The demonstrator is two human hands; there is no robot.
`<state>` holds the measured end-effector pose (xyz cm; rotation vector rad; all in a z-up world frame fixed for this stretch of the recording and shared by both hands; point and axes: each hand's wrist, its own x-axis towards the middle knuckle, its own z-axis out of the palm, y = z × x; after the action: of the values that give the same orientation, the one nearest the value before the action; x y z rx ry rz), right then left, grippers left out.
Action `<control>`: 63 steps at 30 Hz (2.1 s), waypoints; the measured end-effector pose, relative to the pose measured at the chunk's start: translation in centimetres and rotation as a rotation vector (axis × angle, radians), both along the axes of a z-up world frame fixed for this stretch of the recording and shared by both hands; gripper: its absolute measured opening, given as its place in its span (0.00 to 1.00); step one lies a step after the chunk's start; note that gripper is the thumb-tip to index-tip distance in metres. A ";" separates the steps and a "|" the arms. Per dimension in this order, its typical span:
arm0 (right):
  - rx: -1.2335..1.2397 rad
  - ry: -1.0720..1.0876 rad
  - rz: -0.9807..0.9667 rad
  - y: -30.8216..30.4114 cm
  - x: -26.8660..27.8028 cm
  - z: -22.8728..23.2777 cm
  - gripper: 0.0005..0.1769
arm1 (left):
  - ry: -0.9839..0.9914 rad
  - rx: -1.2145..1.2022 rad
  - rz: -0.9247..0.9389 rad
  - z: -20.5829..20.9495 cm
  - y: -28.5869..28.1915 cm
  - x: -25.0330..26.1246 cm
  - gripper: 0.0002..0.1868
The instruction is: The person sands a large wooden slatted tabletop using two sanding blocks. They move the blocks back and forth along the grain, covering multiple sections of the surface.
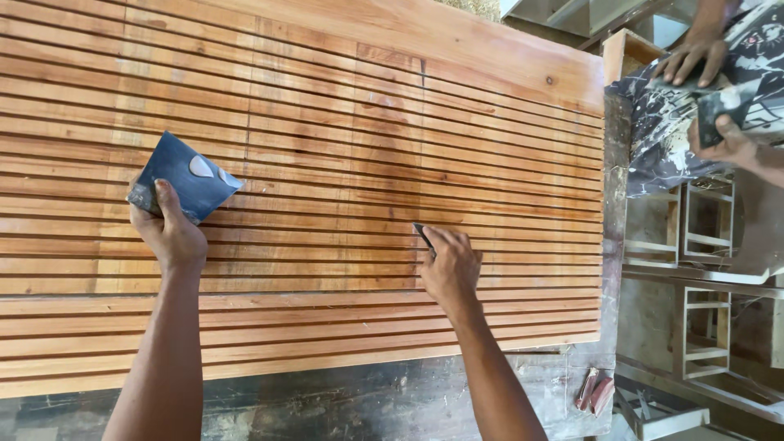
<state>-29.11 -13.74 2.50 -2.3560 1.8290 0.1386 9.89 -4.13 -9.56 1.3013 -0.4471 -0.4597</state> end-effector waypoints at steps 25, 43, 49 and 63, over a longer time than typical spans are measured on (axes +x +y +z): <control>0.095 -0.050 0.126 -3.7 -1.4 2.5 0.21 | 0.011 -0.036 -0.014 0.4 0.0 -0.3 0.14; 0.399 0.244 0.151 -9.6 2.9 4.3 0.26 | 0.016 0.003 -0.024 1.7 0.1 -0.3 0.13; 0.298 0.191 0.128 -6.8 1.4 3.9 0.16 | 0.043 0.006 -0.031 1.3 0.2 -0.4 0.14; -0.196 -0.139 0.280 2.1 -1.6 -0.3 0.33 | -0.020 0.026 -0.015 1.8 -0.1 -0.4 0.15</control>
<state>-30.70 -11.65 2.21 -2.6704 1.5060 -0.1768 9.50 -4.25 -7.73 1.3300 -0.4692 -0.4661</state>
